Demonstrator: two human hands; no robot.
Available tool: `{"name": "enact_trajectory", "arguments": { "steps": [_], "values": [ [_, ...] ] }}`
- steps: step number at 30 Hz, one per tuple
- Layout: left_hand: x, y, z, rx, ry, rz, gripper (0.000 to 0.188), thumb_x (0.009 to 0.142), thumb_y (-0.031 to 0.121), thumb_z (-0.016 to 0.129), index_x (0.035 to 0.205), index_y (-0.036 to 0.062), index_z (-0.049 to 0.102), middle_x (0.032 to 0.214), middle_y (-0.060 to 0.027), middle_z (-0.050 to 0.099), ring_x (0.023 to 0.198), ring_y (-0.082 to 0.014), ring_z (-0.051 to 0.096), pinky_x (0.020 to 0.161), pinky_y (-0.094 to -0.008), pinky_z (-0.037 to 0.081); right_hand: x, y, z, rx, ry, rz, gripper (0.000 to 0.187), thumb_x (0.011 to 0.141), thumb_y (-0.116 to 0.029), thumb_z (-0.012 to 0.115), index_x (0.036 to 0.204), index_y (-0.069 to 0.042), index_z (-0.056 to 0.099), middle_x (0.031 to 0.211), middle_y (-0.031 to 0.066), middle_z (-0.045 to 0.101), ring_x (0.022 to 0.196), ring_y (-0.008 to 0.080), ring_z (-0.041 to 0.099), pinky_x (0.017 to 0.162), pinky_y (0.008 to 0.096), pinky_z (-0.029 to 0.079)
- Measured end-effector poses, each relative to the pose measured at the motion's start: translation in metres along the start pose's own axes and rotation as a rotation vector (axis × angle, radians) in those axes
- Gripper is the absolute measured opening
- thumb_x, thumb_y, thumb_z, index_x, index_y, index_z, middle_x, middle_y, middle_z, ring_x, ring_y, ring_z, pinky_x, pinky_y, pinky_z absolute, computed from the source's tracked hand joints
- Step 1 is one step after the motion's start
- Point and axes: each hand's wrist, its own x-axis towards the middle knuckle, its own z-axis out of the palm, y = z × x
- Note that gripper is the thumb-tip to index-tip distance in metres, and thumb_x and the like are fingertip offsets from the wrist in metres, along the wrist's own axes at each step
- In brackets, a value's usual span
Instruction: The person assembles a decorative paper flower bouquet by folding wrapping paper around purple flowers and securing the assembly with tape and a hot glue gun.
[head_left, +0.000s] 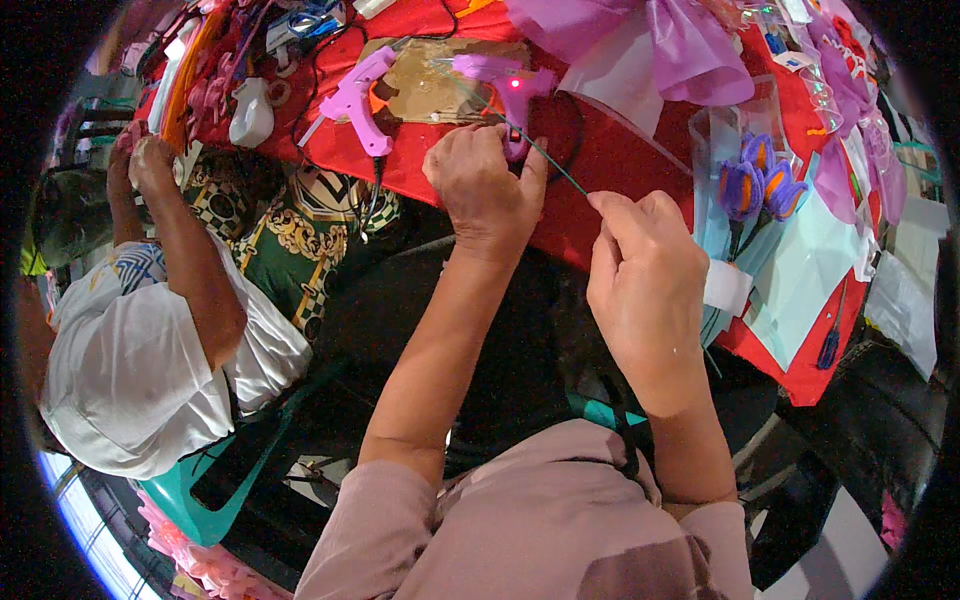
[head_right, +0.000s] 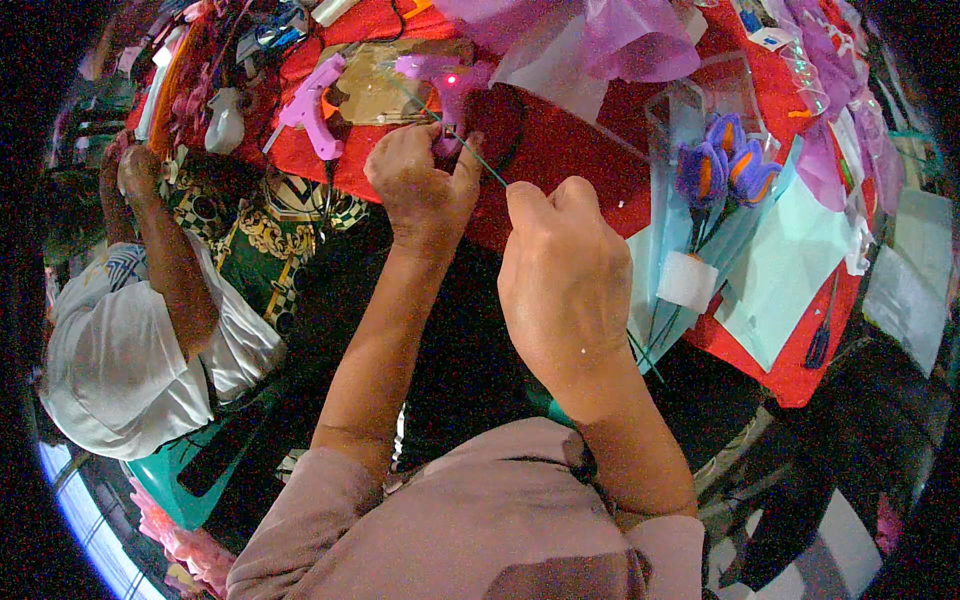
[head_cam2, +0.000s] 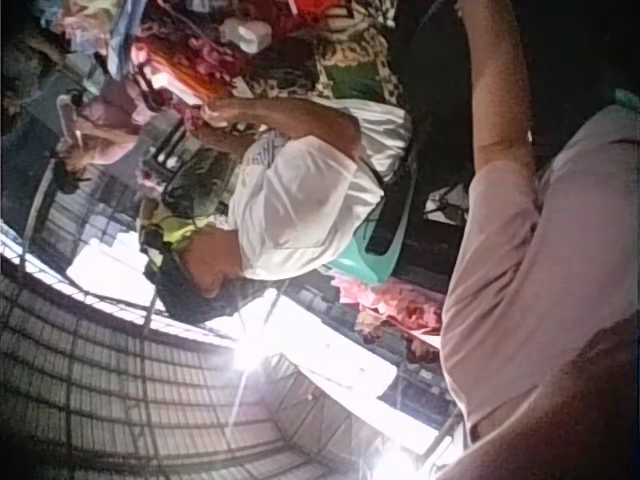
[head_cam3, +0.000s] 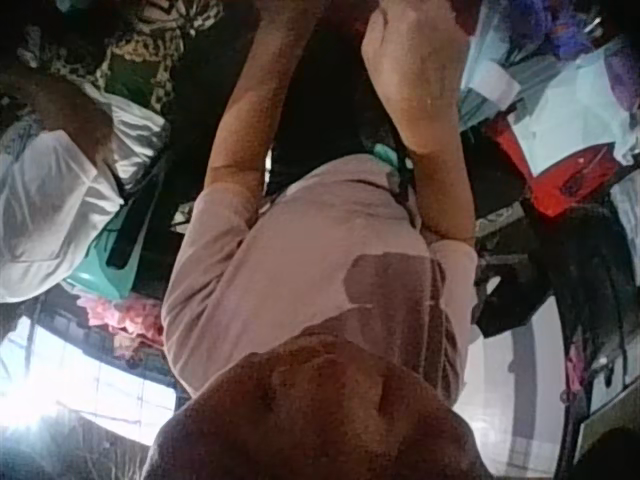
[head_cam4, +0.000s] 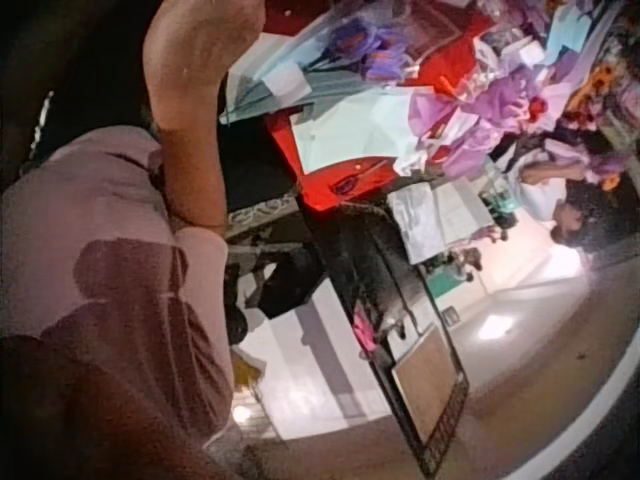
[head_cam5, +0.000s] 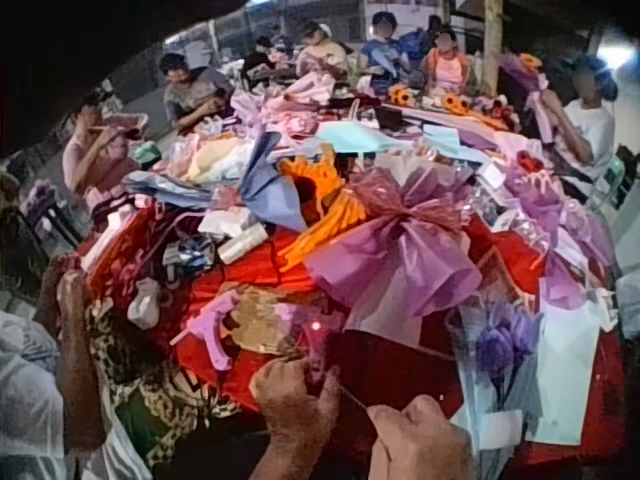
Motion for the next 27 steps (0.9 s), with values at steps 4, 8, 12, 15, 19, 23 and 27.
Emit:
{"name": "enact_trajectory", "arguments": {
  "steps": [4, 8, 12, 15, 19, 23, 27],
  "values": [
    [-0.003, 0.000, -0.003, 0.014, -0.052, -0.039, 0.035, 0.074, 0.034, 0.073, 0.091, 0.0048, 0.062, 0.084, -0.0106, 0.060, 0.092, -0.0309, 0.056, 0.085, -0.0470, 0.038, 0.000, -0.002, 0.008, -0.018, 0.000, -0.006, 0.005, 0.082, -0.005, 0.058, 0.085, -0.003, 0.060, 0.079, 0.0178, 0.054, 0.069, 0.0385, 0.059, 0.061, 0.0467, 0.050],
    [-0.002, 0.003, -0.009, 0.007, -0.046, -0.020, 0.033, 0.073, 0.032, 0.073, 0.086, 0.0046, 0.062, 0.079, -0.0116, 0.058, 0.084, -0.0325, 0.056, 0.079, -0.0467, 0.039, 0.000, -0.006, 0.009, -0.053, -0.047, -0.021, 0.004, 0.083, -0.006, 0.058, 0.082, -0.003, 0.059, 0.079, 0.0179, 0.054, 0.069, 0.0385, 0.059, 0.062, 0.0467, 0.050],
    [-0.001, 0.000, -0.007, 0.005, 0.035, 0.040, 0.029, 0.070, 0.027, 0.078, 0.081, 0.0047, 0.063, 0.072, -0.0124, 0.058, 0.073, -0.0348, 0.058, 0.067, -0.0466, 0.041, 0.000, -0.009, 0.010, -0.032, -0.059, -0.025, 0.003, 0.082, -0.006, 0.059, 0.081, -0.003, 0.058, 0.078, 0.0175, 0.054, 0.070, 0.0381, 0.060, 0.062, 0.0469, 0.050],
    [-0.002, -0.003, -0.005, -0.017, 0.053, 0.044, 0.028, 0.071, 0.026, 0.077, 0.082, 0.0038, 0.063, 0.073, -0.0133, 0.058, 0.074, -0.0352, 0.058, 0.070, -0.0479, 0.043, 0.000, -0.012, 0.009, -0.016, -0.064, -0.036, 0.002, 0.082, -0.005, 0.059, 0.082, -0.003, 0.058, 0.078, 0.0172, 0.054, 0.071, 0.0379, 0.060, 0.062, 0.0469, 0.050],
    [-0.003, -0.002, -0.007, -0.026, 0.032, 0.025, 0.030, 0.072, 0.026, 0.077, 0.086, 0.0021, 0.065, 0.078, -0.0156, 0.061, 0.080, -0.0364, 0.060, 0.081, -0.0502, 0.046, -0.003, -0.015, 0.005, -0.043, -0.071, -0.048, 0.002, 0.081, -0.004, 0.059, 0.083, -0.003, 0.059, 0.078, 0.0168, 0.054, 0.070, 0.0379, 0.059, 0.062, 0.0464, 0.050],
    [-0.006, -0.002, -0.009, -0.063, 0.026, -0.010, 0.034, 0.073, 0.028, 0.077, 0.091, 0.0008, 0.066, 0.087, -0.0189, 0.064, 0.090, -0.0374, 0.061, 0.091, -0.0520, 0.044, -0.001, -0.015, 0.011, -0.014, -0.024, -0.062, 0.004, 0.081, -0.004, 0.060, 0.085, -0.002, 0.060, 0.078, 0.0169, 0.054, 0.071, 0.0379, 0.059, 0.062, 0.0459, 0.050],
    [-0.006, -0.001, -0.010, -0.084, -0.002, -0.042, 0.036, 0.074, 0.028, 0.077, 0.093, 0.0001, 0.067, 0.092, -0.0204, 0.065, 0.094, -0.0378, 0.061, 0.094, -0.0528, 0.043, 0.000, -0.015, 0.014, -0.006, -0.049, -0.058, 0.008, 0.081, -0.004, 0.059, 0.089, -0.002, 0.062, 0.078, 0.0172, 0.055, 0.072, 0.0381, 0.059, 0.064, 0.0468, 0.049]
  ]
}}
